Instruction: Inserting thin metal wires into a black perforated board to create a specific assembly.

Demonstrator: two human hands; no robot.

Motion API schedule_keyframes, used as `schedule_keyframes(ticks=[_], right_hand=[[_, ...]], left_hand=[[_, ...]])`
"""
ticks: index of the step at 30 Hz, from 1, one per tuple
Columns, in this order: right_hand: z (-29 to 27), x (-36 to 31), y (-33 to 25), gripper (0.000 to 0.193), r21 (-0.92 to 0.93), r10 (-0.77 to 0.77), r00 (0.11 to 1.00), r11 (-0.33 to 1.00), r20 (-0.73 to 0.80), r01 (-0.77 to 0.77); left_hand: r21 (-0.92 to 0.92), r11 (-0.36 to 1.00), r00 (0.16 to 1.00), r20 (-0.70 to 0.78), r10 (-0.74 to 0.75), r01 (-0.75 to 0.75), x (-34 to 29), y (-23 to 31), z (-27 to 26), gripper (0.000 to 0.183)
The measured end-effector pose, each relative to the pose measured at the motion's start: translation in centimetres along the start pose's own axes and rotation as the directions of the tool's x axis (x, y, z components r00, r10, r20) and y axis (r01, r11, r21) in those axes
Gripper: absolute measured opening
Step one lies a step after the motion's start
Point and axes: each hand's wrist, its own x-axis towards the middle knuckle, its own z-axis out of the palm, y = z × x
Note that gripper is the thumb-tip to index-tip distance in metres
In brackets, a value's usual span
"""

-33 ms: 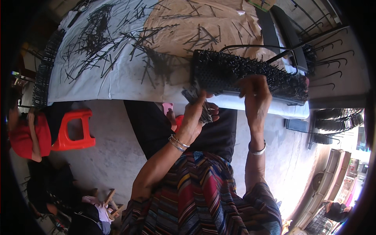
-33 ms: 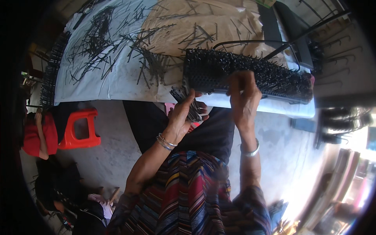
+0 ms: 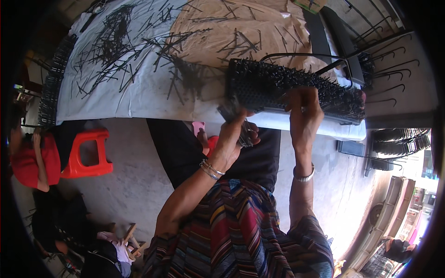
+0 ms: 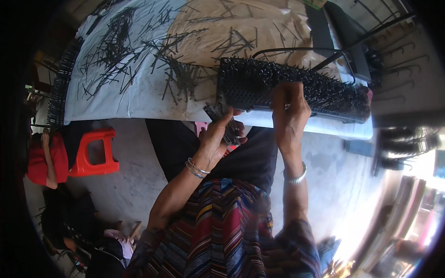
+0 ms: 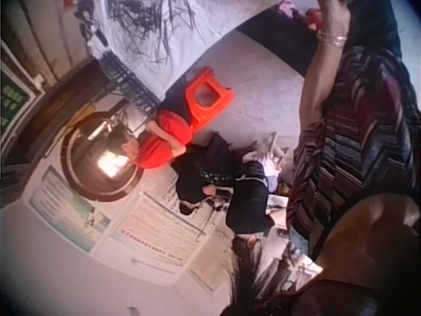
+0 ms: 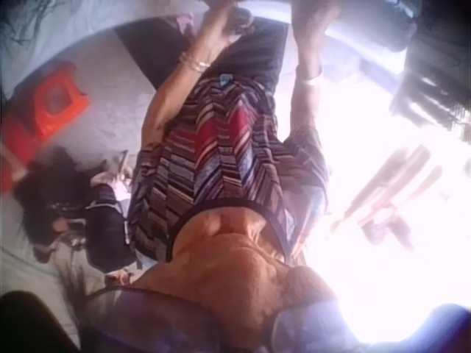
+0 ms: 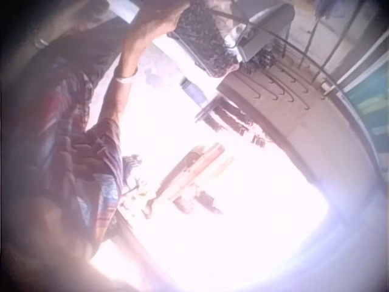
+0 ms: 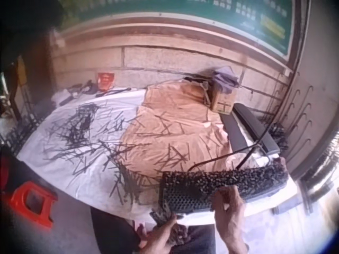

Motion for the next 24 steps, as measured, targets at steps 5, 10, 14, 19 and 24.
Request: schedule_keyframes(ticks=[5, 10, 14, 19, 24], right_hand=[[2.1, 1.5, 2.2, 0.008, -0.207, -0.231, 0.968, 0.956, -0.101, 0.206], [2.2, 1.9, 1.9, 0.004, -0.217, -0.163, 0.986, 0.964, -0.022, 0.154], [2.3, 1.6, 1.7, 0.006, -0.242, -0.221, 0.974, 0.949, -0.048, 0.203], [1.8, 1.4, 1.3, 0.007, -0.146, -0.134, 0.990, 0.981, -0.054, 0.124], [2.2, 1.3, 2.1, 0.008, -0.138, -0.079, 0.997, 0.987, -0.011, 0.077]], left_hand=[[0.070, 0.996, 0.999, 0.013, -0.049, 0.048, 0.2, -0.3, 0.6, 0.035], [0.013, 1.000, 1.000, 0.006, -0.011, 0.011, -0.3, 0.0, 0.0, 0.029], [-0.029, 0.999, 0.998, 0.054, -0.041, 0.043, -0.3, -0.2, -0.2, 0.030], [-0.079, 0.995, 0.995, 0.077, -0.058, 0.064, -0.7, -0.4, -0.4, 0.032], [-0.080, 0.995, 0.996, 0.068, -0.051, 0.057, -0.8, -0.1, -0.5, 0.031]])
